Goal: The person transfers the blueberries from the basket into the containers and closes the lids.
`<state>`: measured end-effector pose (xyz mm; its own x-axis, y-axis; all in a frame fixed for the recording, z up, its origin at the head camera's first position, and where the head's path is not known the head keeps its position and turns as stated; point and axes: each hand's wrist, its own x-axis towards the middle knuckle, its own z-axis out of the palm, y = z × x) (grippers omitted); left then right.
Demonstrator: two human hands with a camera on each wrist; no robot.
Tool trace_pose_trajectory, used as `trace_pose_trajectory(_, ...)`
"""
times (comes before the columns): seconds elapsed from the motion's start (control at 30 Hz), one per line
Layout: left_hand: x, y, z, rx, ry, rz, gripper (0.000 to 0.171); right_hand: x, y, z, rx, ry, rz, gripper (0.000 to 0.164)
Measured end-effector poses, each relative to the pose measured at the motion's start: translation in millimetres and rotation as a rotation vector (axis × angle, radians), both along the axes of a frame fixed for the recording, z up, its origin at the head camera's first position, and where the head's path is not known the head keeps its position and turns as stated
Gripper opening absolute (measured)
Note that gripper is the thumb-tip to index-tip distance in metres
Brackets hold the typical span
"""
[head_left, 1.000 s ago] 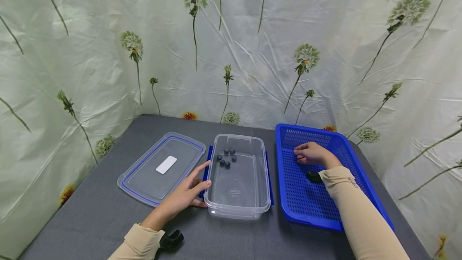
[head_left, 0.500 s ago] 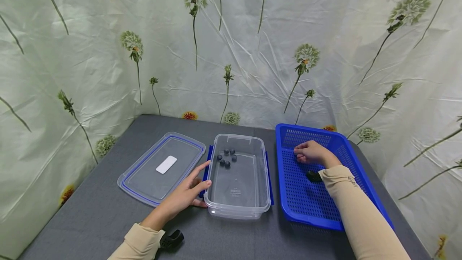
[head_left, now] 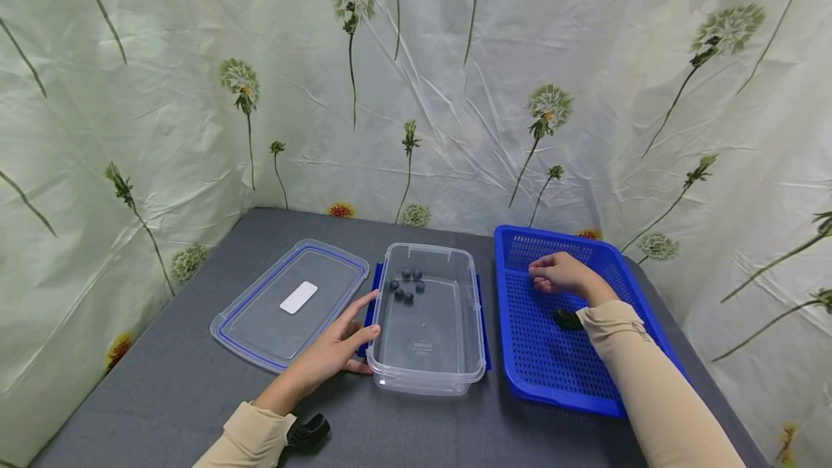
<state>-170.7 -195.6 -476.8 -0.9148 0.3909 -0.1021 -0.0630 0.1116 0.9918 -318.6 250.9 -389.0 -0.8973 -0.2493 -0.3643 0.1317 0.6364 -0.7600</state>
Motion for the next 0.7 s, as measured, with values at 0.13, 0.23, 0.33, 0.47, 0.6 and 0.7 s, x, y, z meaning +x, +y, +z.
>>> trace_pose_trajectory(0.13, 0.2, -0.4, 0.1, -0.003, -0.003, 0.003, 0.073, 4.2, -3.3, 3.9, 0.030, 0.046, 0.017, 0.045)
trace_pose_trajectory(0.23, 0.4, -0.4, 0.4, -0.002, -0.009, 0.006, 0.073, 8.7, -6.8, 6.1, 0.058, 0.082, 0.030, 0.046)
trace_pose_trajectory(0.33, 0.7, -0.2, 0.6, 0.003, -0.007, 0.005, 0.074, 13.3, -10.3, 7.7, 0.076, 0.108, 0.040, 0.046)
trace_pose_trajectory(0.47, 0.9, -0.5, 0.5, 0.009, -0.003, 0.000, 0.073, 18.8, -14.0, 10.2, 0.067, 0.126, 0.051, 0.046)
trace_pose_trajectory(0.6, 1.0, -0.5, 1.0, 0.008, -0.001, 0.001, 0.073, 23.0, -16.4, 13.7, 0.031, 0.132, 0.061, 0.047)
trace_pose_trajectory(0.7, 1.0, -0.5, 1.3, 0.004, 0.001, 0.004, 0.073, 26.3, -18.4, 17.4, 0.004, 0.143, 0.070, 0.047)
